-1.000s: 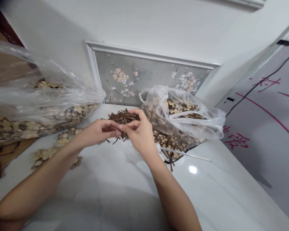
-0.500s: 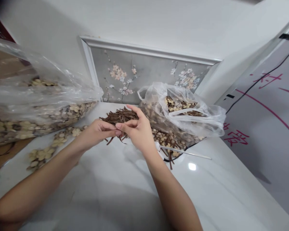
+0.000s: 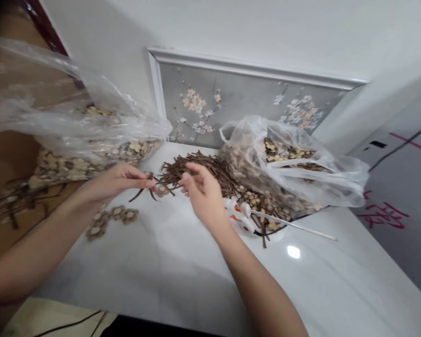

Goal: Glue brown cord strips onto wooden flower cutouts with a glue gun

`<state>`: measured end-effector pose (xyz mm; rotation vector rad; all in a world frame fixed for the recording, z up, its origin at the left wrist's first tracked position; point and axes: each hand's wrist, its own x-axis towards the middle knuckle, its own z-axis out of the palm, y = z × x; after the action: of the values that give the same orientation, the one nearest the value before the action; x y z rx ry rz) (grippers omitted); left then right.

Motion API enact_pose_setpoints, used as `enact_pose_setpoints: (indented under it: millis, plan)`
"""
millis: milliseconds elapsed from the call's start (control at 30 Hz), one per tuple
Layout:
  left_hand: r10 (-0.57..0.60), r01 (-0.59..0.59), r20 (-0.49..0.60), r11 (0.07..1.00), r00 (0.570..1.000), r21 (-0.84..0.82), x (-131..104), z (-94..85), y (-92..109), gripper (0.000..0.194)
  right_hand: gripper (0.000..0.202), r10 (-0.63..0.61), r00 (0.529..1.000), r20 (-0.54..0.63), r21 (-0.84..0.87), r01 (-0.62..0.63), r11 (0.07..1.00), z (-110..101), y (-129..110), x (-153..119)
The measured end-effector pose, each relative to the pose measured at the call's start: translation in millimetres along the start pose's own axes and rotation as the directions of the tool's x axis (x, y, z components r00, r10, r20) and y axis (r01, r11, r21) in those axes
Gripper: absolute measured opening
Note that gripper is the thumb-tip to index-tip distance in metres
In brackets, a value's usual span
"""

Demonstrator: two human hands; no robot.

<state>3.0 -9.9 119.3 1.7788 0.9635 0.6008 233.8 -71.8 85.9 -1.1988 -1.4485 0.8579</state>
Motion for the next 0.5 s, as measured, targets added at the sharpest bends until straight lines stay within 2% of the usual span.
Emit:
enact_pose_setpoints:
  millis: [33, 67, 100, 167, 267, 333, 400, 433, 500]
  plan:
    - [-0.044, 0.044, 0.018, 0.999, 0.999, -0.026, -5, -11.9, -11, 0.025, 0.041, 0.010, 0.993, 0.116, -0.176, 0.011, 0.984, 17, 14, 0]
    - [-0.070, 0.070, 0.018, 0.997, 0.997, -0.038, -9, -22.4, -22, 0.025, 0.040, 0.018, 0.969, 0.247, -0.368, 0.077, 0.927, 35, 28, -1]
    - [-0.096, 0.097, 0.026, 0.994, 0.995, -0.045, -13, -31.0, -33, 0.025, 0.042, 0.024, 0.943, 0.332, -0.412, 0.122, 0.903, 54, 40, -1]
    - [-0.141, 0.143, 0.034, 0.987, 0.989, -0.076, -19, -41.4, -56, 0.024, 0.055, 0.006, 0.909, 0.417, -0.448, 0.199, 0.872, 89, 59, -3]
    - [-0.190, 0.190, 0.020, 0.967, 0.982, -0.167, -25, -44.4, -84, 0.027, 0.067, -0.060, 0.854, 0.517, -0.439, 0.325, 0.838, 127, 68, -2]
    - [-0.205, 0.200, -0.001, 0.958, 0.979, -0.205, -28, -43.8, -97, 0.028, 0.052, -0.085, 0.816, 0.571, -0.425, 0.383, 0.820, 141, 67, 0]
    - [-0.202, 0.191, -0.028, 0.956, 0.979, -0.224, -31, -44.6, -104, 0.028, 0.029, -0.094, 0.790, 0.606, -0.409, 0.410, 0.815, 146, 66, 0]
    - [-0.197, 0.182, -0.043, 0.955, 0.979, -0.232, -32, -45.4, -106, 0.027, 0.021, -0.096, 0.784, 0.614, -0.400, 0.413, 0.818, 144, 66, -1]
    - [-0.174, 0.156, -0.063, 0.962, 0.983, -0.222, -34, -45.6, -105, 0.025, 0.020, -0.092, 0.792, 0.603, -0.386, 0.391, 0.836, 132, 68, -7]
